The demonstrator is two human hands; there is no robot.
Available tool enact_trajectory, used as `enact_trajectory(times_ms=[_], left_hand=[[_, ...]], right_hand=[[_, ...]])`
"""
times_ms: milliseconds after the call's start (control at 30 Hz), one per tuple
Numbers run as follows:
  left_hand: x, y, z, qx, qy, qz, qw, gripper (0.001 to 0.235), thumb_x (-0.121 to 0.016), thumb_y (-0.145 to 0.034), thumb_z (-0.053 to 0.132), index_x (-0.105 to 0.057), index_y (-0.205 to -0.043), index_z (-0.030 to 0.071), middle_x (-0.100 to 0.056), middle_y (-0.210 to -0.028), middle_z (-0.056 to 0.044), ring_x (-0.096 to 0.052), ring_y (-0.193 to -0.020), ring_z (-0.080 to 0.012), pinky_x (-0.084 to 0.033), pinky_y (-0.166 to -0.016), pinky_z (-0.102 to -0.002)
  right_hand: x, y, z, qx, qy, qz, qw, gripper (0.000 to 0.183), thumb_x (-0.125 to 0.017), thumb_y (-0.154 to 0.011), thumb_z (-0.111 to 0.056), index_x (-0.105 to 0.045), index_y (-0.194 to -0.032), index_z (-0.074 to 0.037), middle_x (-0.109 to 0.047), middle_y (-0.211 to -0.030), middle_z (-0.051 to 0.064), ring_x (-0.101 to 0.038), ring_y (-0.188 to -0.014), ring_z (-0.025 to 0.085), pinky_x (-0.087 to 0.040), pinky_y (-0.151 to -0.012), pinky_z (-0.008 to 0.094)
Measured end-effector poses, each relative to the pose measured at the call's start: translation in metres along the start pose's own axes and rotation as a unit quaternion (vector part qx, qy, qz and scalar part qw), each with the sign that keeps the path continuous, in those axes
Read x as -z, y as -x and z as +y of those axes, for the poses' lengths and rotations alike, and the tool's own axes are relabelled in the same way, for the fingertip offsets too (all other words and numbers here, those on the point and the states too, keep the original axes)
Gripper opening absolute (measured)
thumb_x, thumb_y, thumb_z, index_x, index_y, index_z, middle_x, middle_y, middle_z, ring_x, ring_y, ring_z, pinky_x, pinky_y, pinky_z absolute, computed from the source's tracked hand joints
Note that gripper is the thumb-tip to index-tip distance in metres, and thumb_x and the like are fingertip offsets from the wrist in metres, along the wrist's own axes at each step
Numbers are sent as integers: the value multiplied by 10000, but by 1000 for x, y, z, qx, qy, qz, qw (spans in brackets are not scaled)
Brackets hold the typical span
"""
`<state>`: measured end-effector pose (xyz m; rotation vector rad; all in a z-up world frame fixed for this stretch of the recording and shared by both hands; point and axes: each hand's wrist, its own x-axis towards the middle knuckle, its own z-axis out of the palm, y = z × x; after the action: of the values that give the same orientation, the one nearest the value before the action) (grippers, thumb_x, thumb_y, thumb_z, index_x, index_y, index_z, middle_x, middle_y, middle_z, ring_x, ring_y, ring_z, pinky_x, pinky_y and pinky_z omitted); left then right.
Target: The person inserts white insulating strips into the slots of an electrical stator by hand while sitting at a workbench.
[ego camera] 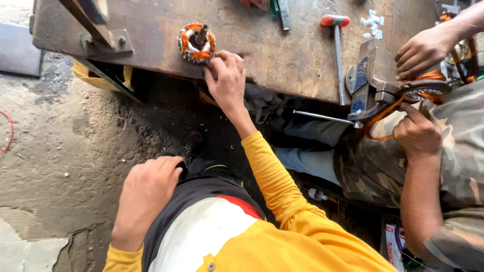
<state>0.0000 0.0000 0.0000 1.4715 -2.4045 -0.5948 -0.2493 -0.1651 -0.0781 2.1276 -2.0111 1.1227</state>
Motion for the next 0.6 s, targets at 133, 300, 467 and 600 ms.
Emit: enact_trajectory(times_ms=[133,300,467,600], left_hand=[[28,-75,12,-89,74,42,992,388,-707,-917,160,-622,-1288,86,-657,-1255,-52,-688,-937,-243,-537,-788,-380],[25,-168,7,-206,120,70,969,544,-694,-873,117,-582,-1392,4,-620,-1373,-140,-666,-943,-276,-548,-759,-388],[22,-208,-14,-254,166,-17,953,198,-726,-951,171,-674,-1131,104,-666,-1066,-40,-670,-946,-255,-559,-747,-385],[21,-219,-33,-267,224,-22,937,118,-720,-953,172,-697,-1055,120,-664,-1000,-23,-660,-914,-248,-554,-739,-386]], right_hand=[[38,3,-12,-8,-105,-31,994,100,-750,-933,-139,-667,-959,-89,-705,-912,50,-686,-867,250,-495,-878,394],[94,16,-45,-103,-149,-88,979,136,-704,-987,-80,-687,-1115,-36,-700,-973,111,-676,-770,240,-531,-680,311],[126,31,-74,-224,-77,-88,968,141,-701,-988,-68,-722,-1124,-33,-687,-902,97,-652,-698,184,-519,-631,291],[123,51,-79,-366,-350,-40,861,139,-648,-1028,-80,-721,-1132,-24,-693,-934,45,-665,-774,133,-554,-694,280]])
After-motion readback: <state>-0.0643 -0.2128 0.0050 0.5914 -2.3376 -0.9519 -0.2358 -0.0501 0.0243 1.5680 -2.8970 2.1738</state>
